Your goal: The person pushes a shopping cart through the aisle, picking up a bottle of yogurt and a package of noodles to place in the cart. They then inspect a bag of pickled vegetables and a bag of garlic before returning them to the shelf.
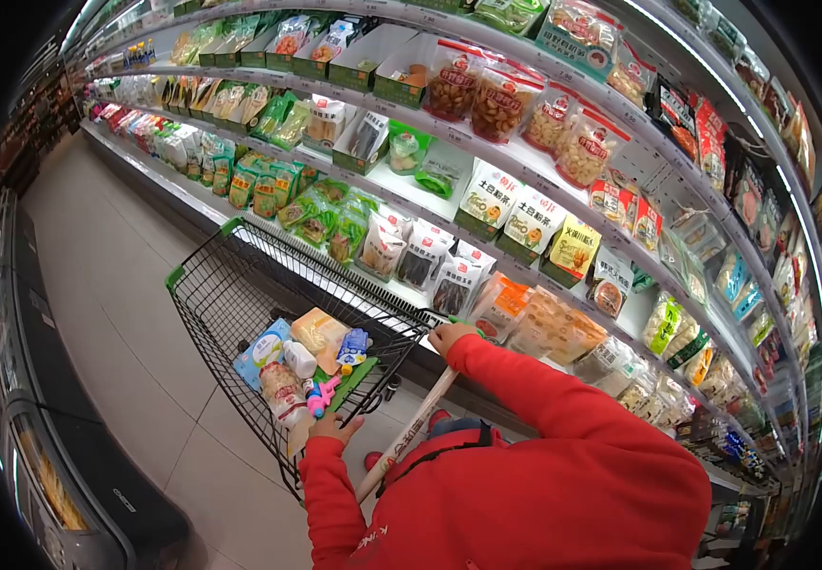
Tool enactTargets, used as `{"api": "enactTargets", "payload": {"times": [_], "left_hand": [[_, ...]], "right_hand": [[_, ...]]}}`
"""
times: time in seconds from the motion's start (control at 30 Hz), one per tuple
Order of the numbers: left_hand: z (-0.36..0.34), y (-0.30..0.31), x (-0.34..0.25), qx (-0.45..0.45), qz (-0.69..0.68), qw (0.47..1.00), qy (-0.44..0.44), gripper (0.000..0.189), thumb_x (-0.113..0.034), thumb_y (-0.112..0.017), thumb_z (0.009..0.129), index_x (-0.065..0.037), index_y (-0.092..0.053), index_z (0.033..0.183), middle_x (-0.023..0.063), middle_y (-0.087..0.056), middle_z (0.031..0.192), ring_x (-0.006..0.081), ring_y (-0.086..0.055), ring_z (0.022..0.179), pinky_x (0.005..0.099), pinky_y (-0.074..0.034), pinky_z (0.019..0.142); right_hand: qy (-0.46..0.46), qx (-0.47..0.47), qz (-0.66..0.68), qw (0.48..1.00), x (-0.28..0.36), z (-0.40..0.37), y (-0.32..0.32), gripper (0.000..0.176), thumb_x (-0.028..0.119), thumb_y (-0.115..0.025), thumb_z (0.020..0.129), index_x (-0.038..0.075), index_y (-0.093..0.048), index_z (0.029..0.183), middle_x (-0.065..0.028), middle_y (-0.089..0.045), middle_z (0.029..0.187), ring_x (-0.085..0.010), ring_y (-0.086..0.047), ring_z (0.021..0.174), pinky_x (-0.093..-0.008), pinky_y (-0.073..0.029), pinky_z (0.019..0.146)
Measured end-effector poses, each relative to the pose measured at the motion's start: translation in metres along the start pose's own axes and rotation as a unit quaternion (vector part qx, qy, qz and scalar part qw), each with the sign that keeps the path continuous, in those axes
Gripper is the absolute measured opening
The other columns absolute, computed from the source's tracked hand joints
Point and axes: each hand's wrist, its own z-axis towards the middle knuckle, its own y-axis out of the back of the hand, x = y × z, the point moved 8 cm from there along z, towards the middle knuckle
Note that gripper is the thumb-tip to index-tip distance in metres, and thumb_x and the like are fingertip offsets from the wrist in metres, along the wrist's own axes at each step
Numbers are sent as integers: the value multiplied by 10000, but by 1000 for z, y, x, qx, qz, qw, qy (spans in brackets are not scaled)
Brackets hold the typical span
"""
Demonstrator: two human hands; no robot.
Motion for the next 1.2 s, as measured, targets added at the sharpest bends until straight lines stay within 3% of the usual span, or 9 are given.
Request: {"api": "enactTargets", "payload": {"times": [0.1,0.2,0.3,0.53,0.67,0.83,1.03,1.07,1.2], "left_hand": [[11,4,-7,-71,86,992,-58,706,-663,-638,692,-27,-634,998,191,-632,957,352,-589,919,399,-451,850],[26,5,-16,-61,-50,986,-147,605,-559,-684,722,-11,-627,970,188,-622,963,347,-592,892,396,-459,825],[34,11,-16,-24,-104,990,-89,531,-481,-712,738,-3,-620,950,187,-629,936,330,-602,866,384,-468,788],[66,44,-15,-30,-132,988,-69,530,-491,-734,705,-10,-608,887,154,-647,840,304,-620,786,372,-477,706],[89,62,-5,38,-120,992,-10,483,-368,-777,689,-7,-604,959,131,-646,895,260,-622,850,350,-485,764],[131,79,19,19,-178,982,-53,434,-334,-805,650,-37,-610,898,105,-609,893,250,-583,844,344,-459,743],[168,101,52,49,-260,964,-40,423,-307,-804,657,-36,-614,920,66,-598,897,187,-560,869,304,-437,768],[177,99,66,38,-298,952,-62,342,-254,-764,709,-29,-618,921,54,-615,868,155,-564,829,286,-439,743],[222,120,114,-18,-328,944,19,198,-163,-672,778,-5,-626,887,68,-640,791,141,-575,722,268,-457,699]], "right_hand": [[-2,7,-9,1000,7,3,11,410,388,-398,879,99,-689,888,-169,-669,852,-358,-639,813,-447,-499,764],[8,0,-13,1000,10,18,8,414,381,-389,885,97,-690,871,-166,-672,846,-354,-643,799,-443,-500,764],[7,24,-40,999,17,41,6,430,374,-381,890,78,-689,845,-166,-675,838,-347,-648,792,-442,-502,757],[51,75,-78,993,42,89,-2,440,361,-382,889,51,-684,816,-171,-676,813,-343,-655,778,-444,-507,722],[72,138,-105,982,66,106,-8,423,358,-390,876,59,-683,820,-174,-672,803,-355,-650,760,-442,-509,711],[92,191,-120,970,97,147,-11,393,357,-401,867,87,-683,823,-154,-669,759,-354,-645,707,-435,-514,691],[142,140,-60,978,129,175,-12,344,340,-438,846,96,-665,765,-124,-654,683,-328,-635,643,-427,-511,625],[145,141,-50,978,135,179,-11,342,339,-438,845,95,-664,763,-126,-655,687,-331,-634,644,-430,-509,623],[200,126,-22,972,162,194,-3,338,329,-442,845,86,-650,735,-148,-654,706,-351,-629,656,-436,-501,638]]}}
